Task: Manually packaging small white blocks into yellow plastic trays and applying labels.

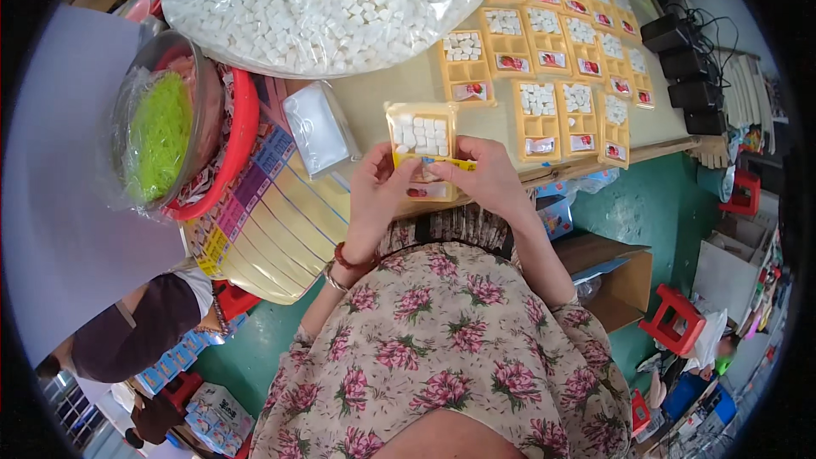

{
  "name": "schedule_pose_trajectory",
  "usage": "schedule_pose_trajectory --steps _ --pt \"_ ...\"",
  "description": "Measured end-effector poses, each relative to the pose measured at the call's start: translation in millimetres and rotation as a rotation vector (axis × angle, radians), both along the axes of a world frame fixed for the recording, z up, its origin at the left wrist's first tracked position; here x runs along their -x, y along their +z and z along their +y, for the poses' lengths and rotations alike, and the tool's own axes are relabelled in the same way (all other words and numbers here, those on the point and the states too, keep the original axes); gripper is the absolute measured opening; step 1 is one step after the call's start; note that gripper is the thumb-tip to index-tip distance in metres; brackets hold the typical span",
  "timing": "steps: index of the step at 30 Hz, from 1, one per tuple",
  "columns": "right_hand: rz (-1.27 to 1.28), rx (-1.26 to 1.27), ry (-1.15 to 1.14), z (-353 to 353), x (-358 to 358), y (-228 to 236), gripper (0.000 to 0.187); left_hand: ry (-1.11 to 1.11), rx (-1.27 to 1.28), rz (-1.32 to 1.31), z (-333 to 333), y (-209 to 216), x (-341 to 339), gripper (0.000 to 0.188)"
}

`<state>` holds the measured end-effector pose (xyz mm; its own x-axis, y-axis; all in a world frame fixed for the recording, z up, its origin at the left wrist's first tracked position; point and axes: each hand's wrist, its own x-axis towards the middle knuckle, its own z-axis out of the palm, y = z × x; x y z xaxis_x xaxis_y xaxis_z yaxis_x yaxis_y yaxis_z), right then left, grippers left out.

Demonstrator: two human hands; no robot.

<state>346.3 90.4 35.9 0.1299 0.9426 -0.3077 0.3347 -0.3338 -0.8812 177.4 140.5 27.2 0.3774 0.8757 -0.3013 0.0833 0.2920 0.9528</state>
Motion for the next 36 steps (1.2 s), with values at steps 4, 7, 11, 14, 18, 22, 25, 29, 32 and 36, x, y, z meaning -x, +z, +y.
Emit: schedule_pose_trajectory --steps 4,7,11,14,18,22,25,29,32,36 --pt "-0.812 -0.456 -0.241 0.7 8.4 11.4 0.033 0.091 0.116 -0.137 6.7 -18.5 3.7 0.018" --pt "-0.811 -0.540 -0.271 -14.2 16.6 9.5 0.038 0.215 0.006 -0.125 11.0 -20.9 2.6 0.016" --pt "-0.493 -0.465 -0.252 -15.7 24.8 0.0 0.035 0.163 -0.008 -0.149 2.2 2.5 -17.7 0.014" --pt "-0.030 -0.369 -0.376 -11.5 23.2 4.8 0.030 0.098 0.012 -0.112 -1.4 14.3 -15.7 0.017" --pt "0.263 -0.259 -0.269 -13.9 17.3 -6.8 0.024 -0.054 0.198 -0.260 6.3 10.6 -15.9 0.021" --pt "0.500 -0.233 -0.230 -7.3 0.7 -13.7 0.023 -0.096 0.219 -0.325 11.2 17.7 -25.8 0.024" --pt "0.650 -0.172 -0.187 2.8 -16.6 -3.5 0.025 -0.101 0.112 -0.293 18.7 10.2 -36.8 0.031" --pt "0.138 -0.292 -0.365 37.3 -93.1 -19.3 0.028 -0.080 -0.135 -0.215 24.2 16.8 -57.6 0.041" --pt "-0.090 -0.520 -0.413 109.5 -183.7 1.2 0.028 -0.182 -0.294 -0.029 28.0 16.2 -38.9 0.037" --pt "-0.513 -0.669 -0.372 214.7 -288.6 -10.7 0.029 -0.432 -0.129 0.080 25.7 18.8 -12.0 0.028"
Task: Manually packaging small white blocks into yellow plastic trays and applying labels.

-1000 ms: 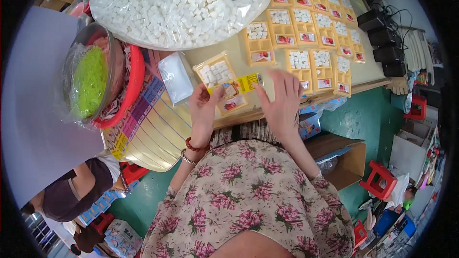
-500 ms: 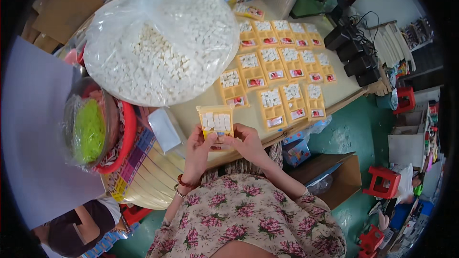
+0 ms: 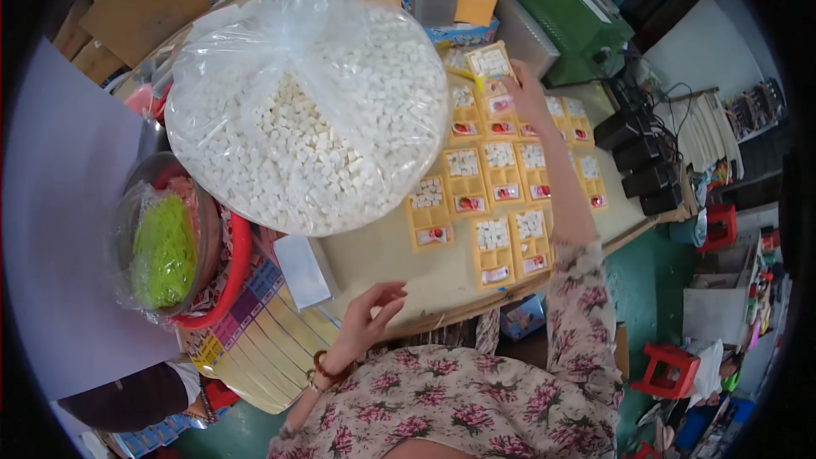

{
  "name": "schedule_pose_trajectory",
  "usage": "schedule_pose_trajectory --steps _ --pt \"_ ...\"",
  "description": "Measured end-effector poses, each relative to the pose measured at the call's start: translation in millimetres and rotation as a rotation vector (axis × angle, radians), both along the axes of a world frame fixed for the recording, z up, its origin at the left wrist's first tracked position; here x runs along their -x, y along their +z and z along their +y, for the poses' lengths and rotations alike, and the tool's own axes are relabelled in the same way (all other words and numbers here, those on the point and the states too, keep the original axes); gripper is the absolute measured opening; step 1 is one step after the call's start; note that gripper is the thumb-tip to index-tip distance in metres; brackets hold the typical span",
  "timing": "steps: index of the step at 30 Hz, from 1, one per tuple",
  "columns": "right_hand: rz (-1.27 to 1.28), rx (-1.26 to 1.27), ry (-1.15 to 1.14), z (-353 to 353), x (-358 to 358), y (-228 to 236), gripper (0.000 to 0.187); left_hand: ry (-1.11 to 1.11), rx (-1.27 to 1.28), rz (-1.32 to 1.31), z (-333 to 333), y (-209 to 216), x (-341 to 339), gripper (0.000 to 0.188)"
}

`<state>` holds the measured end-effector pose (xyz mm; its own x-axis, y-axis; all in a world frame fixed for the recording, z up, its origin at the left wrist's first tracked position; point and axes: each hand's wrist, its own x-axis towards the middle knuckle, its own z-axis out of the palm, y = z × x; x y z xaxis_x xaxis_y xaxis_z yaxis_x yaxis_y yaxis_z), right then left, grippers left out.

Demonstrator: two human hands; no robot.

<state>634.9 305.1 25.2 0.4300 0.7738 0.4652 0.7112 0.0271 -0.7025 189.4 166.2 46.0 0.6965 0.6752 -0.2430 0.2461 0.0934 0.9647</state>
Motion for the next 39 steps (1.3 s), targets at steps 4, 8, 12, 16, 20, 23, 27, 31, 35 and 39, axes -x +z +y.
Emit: schedule_pose_trajectory --steps 4,8,12,16,20,23,27,31,35,39 --pt "0.230 0.306 0.131 64.5 -45.7 -17.4 0.033 0.186 0.140 0.122 -9.3 -12.1 33.4 0.027" --pt "0.450 0.339 0.121 72.8 -55.5 -27.6 0.034 0.296 0.261 0.012 -7.8 -27.0 41.1 0.026" --pt "0.593 0.263 0.104 60.1 -73.2 -25.9 0.032 0.220 0.313 0.021 3.8 -18.5 22.1 0.027" --pt "0.568 0.203 0.183 29.1 5.6 20.2 0.031 0.149 0.305 -0.092 18.6 -1.9 -2.5 0.031" --pt "0.514 -0.172 0.194 -56.9 94.3 52.2 0.025 0.143 0.007 -0.305 39.2 20.0 -52.0 0.042" --pt "-0.137 -0.243 0.091 -121.7 161.2 61.2 0.024 0.187 -0.180 -0.418 46.7 30.5 -89.1 0.052" --pt "-0.605 -0.278 0.253 -166.7 197.9 63.2 0.023 0.188 0.044 -0.521 20.7 11.1 -94.0 0.064" --pt "-0.443 -0.394 0.345 -176.4 206.5 68.5 0.022 0.372 0.203 -0.767 -5.2 18.5 -95.4 0.060" --pt "-0.157 -0.301 0.496 -180.8 209.2 75.6 0.025 0.346 -0.529 -0.545 7.2 19.5 -83.0 0.049" --pt "0.147 -0.206 0.526 -191.9 212.2 75.4 0.031 0.202 -0.689 -0.504 12.3 35.4 -71.4 0.032"
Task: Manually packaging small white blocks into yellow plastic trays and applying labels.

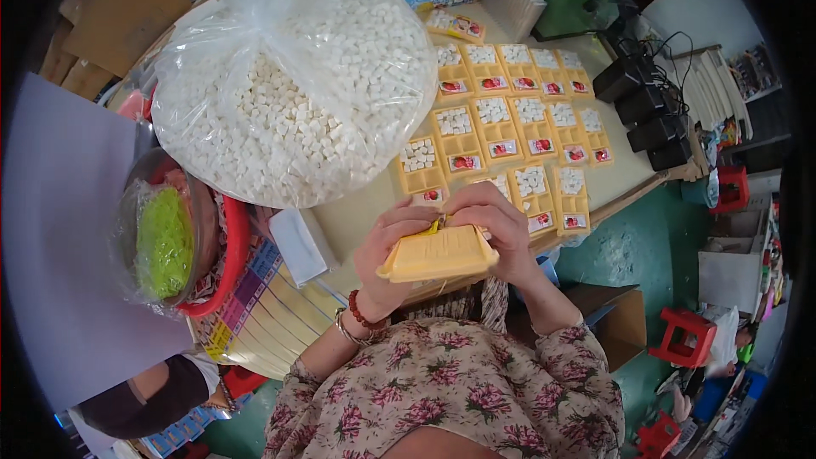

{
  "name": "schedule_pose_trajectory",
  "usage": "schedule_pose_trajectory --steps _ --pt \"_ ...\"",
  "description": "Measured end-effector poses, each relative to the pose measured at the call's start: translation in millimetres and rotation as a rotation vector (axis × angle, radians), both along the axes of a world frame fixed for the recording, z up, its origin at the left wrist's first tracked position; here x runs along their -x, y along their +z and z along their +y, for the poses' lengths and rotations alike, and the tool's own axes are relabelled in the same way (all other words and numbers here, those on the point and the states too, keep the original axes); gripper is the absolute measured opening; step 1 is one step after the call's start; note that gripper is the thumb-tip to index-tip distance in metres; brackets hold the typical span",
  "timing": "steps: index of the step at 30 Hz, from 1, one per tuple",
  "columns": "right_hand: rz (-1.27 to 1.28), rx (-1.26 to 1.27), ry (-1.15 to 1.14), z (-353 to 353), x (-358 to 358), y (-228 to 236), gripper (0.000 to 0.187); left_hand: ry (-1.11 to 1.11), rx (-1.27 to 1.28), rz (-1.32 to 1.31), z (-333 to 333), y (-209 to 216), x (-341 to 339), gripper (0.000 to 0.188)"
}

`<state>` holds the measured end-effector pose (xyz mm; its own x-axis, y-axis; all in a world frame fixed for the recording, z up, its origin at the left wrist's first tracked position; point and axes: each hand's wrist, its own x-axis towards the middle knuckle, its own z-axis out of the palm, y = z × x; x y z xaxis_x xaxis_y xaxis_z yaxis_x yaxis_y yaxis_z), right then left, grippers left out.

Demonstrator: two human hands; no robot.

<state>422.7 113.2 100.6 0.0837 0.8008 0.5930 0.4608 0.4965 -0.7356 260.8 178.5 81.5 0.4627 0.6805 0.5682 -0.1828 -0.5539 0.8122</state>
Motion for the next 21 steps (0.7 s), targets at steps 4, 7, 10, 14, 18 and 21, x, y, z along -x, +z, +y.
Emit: schedule_pose_trajectory --steps 4,7,10,14,18,21 --pt "-0.027 0.043 -0.107 -9.1 7.0 -22.8 0.029 -0.037 0.142 0.136 -3.3 -13.2 8.1 0.021" --pt "0.364 0.288 -0.058 -13.8 14.6 -42.3 0.039 -0.044 0.669 -0.007 -11.8 -17.5 -2.5 0.020" --pt "0.618 0.518 -0.161 -13.4 16.1 -50.0 0.038 -0.075 0.829 -0.026 -7.0 -30.0 -15.1 0.028" --pt "0.575 0.397 -0.300 10.1 -20.2 -67.8 0.024 -0.180 0.654 0.084 1.8 -63.1 -28.0 0.050" --pt "0.185 0.257 -0.540 81.0 -141.9 -88.5 0.022 -0.204 0.502 0.279 2.1 -41.3 -22.4 0.056" --pt "0.055 0.271 -0.544 168.2 -211.7 -89.0 0.019 -0.435 0.594 0.465 6.6 -43.8 6.7 0.042"
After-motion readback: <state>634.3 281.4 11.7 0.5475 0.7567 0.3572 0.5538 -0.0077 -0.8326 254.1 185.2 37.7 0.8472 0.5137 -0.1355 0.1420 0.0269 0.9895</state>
